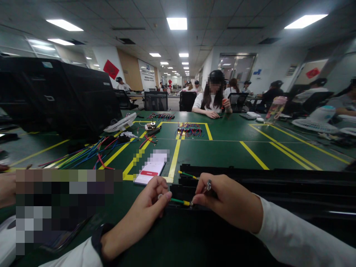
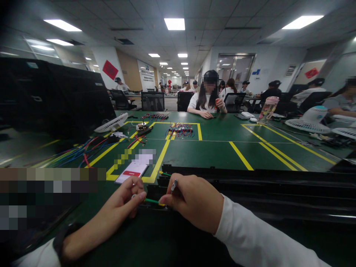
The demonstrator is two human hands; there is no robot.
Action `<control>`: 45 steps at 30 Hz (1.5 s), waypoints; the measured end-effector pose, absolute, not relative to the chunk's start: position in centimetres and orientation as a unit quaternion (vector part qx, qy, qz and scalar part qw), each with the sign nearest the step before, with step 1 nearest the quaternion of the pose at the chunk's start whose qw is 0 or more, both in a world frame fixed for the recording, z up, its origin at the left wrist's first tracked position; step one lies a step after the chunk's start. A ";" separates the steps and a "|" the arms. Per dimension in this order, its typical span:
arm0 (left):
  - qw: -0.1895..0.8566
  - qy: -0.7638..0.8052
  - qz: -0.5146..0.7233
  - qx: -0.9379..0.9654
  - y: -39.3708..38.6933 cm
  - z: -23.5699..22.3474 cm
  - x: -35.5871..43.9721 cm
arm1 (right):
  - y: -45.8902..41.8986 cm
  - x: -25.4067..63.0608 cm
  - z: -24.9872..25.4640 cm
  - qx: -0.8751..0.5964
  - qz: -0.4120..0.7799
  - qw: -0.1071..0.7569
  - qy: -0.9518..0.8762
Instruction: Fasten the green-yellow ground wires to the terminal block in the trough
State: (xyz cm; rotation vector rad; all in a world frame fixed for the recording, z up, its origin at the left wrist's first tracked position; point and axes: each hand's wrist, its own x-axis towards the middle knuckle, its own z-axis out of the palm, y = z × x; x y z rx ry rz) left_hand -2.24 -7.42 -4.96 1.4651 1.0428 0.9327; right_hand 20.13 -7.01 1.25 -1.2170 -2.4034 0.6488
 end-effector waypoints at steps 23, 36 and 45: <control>0.531 0.432 0.392 0.615 -7.4 -5.2 -2.3 | -6.8 20.7 2.1 -0.418 0.264 0.189 -0.849; 0.528 0.429 0.391 0.620 -7.5 -4.9 -2.4 | -7.3 19.7 1.3 -0.434 0.197 0.172 -0.862; 0.514 0.441 0.382 0.629 -7.5 -4.9 -2.4 | -7.4 19.9 1.7 -0.428 0.191 0.150 -0.870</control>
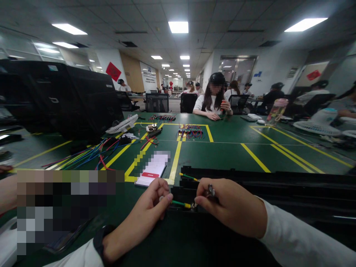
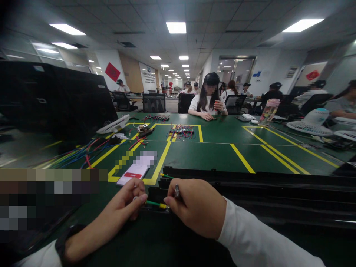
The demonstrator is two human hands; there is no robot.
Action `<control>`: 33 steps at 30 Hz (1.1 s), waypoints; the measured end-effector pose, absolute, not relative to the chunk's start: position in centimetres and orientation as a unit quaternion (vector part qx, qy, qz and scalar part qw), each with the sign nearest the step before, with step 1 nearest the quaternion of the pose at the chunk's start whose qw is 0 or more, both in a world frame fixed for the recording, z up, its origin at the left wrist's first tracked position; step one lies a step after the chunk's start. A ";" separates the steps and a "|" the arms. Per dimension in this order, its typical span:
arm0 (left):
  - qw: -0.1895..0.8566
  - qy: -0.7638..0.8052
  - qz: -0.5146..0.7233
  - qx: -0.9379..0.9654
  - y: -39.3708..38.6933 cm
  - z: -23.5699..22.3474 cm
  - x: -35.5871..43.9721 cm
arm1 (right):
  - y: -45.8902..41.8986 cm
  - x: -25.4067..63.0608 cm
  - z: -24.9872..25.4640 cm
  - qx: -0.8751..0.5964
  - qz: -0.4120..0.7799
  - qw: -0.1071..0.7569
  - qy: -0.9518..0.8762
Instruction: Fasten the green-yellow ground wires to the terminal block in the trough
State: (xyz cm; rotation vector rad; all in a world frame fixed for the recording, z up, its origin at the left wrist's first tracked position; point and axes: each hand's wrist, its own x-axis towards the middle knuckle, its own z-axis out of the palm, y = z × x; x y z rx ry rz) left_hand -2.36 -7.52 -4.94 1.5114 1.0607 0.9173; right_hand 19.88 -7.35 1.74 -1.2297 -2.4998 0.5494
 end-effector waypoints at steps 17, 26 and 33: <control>0.513 0.439 0.380 0.631 -7.5 -4.9 -2.2 | -6.9 20.4 2.0 -0.429 0.234 0.165 -0.857; 0.518 0.440 0.381 0.627 -7.5 -4.9 -2.2 | -7.0 20.3 1.6 -0.433 0.222 0.156 -0.860; 0.513 0.443 0.384 0.627 -7.6 -4.8 -2.2 | -7.0 20.0 1.4 -0.433 0.208 0.162 -0.862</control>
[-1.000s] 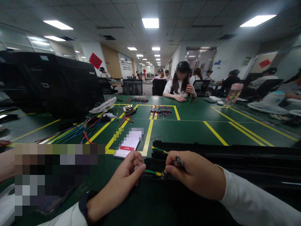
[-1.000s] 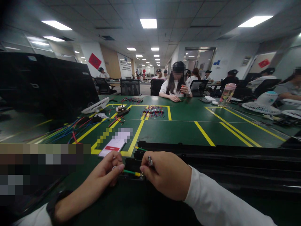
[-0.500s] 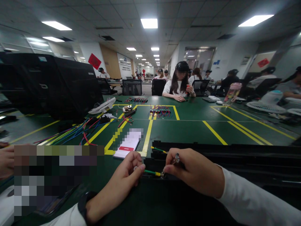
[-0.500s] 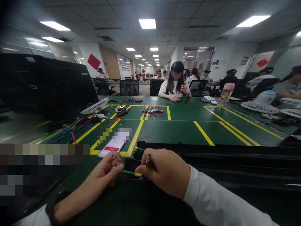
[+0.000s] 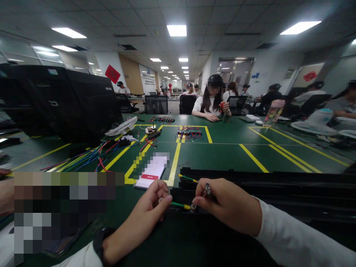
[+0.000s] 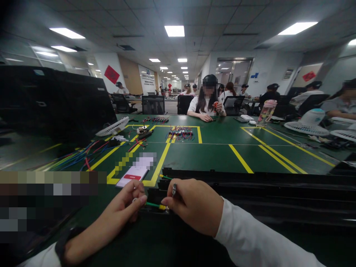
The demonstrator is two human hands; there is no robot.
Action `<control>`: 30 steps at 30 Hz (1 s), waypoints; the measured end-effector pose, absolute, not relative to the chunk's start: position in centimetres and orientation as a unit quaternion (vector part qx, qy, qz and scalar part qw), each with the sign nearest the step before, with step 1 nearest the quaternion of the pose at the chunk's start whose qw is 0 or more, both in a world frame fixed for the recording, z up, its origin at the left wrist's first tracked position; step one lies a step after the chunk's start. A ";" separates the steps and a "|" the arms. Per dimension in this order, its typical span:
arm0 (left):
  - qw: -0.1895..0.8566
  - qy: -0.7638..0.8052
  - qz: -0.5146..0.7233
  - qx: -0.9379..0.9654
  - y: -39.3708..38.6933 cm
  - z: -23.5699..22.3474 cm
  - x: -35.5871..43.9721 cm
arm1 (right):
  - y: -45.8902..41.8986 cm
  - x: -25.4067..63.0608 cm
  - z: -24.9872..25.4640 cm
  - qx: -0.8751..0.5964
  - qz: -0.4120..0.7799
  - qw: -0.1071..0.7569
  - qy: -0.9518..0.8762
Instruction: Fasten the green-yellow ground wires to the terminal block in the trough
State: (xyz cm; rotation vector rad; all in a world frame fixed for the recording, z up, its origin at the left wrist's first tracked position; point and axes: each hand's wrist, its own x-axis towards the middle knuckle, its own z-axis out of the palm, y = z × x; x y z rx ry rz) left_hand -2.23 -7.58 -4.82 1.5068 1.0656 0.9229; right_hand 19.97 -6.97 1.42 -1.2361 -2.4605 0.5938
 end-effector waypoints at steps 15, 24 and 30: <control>0.514 0.436 0.380 0.633 -7.7 -4.8 -2.2 | -7.2 20.5 2.1 -0.389 0.246 0.173 -0.871; 0.512 0.443 0.379 0.631 -7.6 -4.7 -2.2 | -7.3 20.6 2.5 -0.408 0.241 0.191 -0.859; 0.518 0.437 0.388 0.625 -7.8 -4.6 -2.3 | -7.4 20.2 2.0 -0.404 0.240 0.168 -0.867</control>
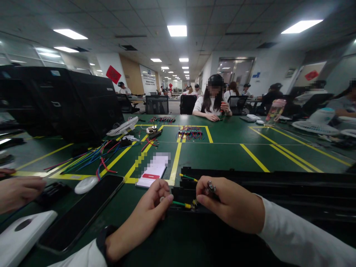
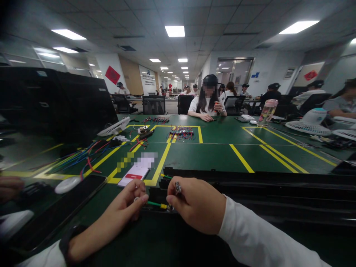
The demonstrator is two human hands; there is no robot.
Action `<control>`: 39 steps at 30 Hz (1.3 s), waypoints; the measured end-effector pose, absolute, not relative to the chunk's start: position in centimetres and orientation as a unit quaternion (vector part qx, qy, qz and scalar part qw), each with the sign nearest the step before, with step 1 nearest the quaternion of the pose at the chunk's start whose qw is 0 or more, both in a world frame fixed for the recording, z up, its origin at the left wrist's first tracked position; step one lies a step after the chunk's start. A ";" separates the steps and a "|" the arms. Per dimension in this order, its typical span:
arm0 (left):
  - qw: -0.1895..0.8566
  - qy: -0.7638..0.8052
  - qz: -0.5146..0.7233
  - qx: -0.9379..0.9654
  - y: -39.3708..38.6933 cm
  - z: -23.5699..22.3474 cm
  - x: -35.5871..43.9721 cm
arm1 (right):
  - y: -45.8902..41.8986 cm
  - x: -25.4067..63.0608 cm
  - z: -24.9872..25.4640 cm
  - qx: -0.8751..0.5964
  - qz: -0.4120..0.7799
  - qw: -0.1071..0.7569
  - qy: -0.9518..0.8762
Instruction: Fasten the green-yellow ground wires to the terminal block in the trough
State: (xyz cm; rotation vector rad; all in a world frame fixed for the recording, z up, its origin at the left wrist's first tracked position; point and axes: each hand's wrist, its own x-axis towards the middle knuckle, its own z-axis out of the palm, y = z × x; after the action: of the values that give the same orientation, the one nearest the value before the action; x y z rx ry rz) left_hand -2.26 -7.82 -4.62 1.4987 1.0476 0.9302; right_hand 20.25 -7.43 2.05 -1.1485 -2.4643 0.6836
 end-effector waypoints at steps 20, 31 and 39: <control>0.525 0.434 0.386 0.623 -7.7 -4.8 -2.1 | -6.8 21.0 2.6 -0.387 0.272 0.182 -0.862; 0.523 0.431 0.382 0.628 -7.8 -4.8 -2.3 | -7.1 20.5 2.0 -0.397 0.252 0.158 -0.868; 0.513 0.441 0.378 0.632 -7.8 -4.5 -2.2 | -7.2 20.5 1.8 -0.382 0.253 0.151 -0.876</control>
State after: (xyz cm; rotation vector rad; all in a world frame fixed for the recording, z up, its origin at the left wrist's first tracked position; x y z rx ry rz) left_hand -2.21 -7.82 -4.52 1.5203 1.0593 0.9086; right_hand 20.47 -7.22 1.83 -1.0954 -2.5154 0.7252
